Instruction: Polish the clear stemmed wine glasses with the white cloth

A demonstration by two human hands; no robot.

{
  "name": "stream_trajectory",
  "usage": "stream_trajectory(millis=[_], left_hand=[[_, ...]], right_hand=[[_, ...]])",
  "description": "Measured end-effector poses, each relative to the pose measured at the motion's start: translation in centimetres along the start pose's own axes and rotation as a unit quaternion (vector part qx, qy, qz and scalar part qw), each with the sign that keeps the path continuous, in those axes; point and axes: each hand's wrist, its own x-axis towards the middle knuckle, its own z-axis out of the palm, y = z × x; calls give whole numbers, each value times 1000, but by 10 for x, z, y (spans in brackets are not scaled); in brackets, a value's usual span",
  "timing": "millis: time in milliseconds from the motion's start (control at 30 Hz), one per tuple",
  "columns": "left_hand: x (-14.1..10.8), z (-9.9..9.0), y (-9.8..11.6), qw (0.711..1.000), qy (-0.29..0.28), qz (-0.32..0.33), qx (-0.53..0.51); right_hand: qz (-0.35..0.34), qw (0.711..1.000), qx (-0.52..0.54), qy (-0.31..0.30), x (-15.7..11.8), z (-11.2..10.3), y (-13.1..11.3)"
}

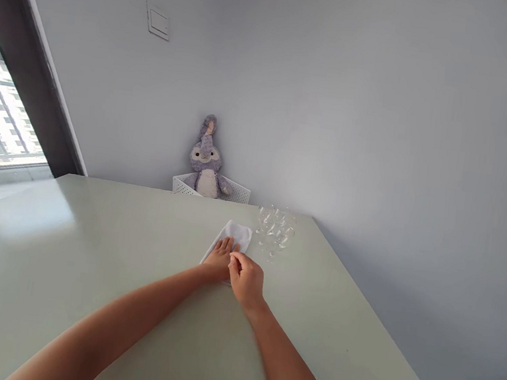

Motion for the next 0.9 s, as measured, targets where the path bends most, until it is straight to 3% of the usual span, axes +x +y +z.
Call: stream_trajectory(millis=[133,233,333,433,600,800,900], left_hand=[[-46,7,33,999,-10,39,-20],[-75,2,55,995,9,51,-86],[-97,-10,68,984,26,3,-175],[-111,-25,70,973,48,-49,-218],[-111,-37,53,958,72,-106,-258],[-103,-34,40,926,84,-193,-312],[-105,-33,40,914,87,-205,-340]], right_hand=[[10,1000,3,-3,4,0,7],[45,994,-66,-74,7,8,17],[69,980,-120,-141,5,14,23],[46,976,-141,-158,-8,9,23],[-44,960,-226,-158,-40,-25,42],[71,946,-294,-115,-43,-82,113],[100,945,-283,-125,-33,-97,131]])
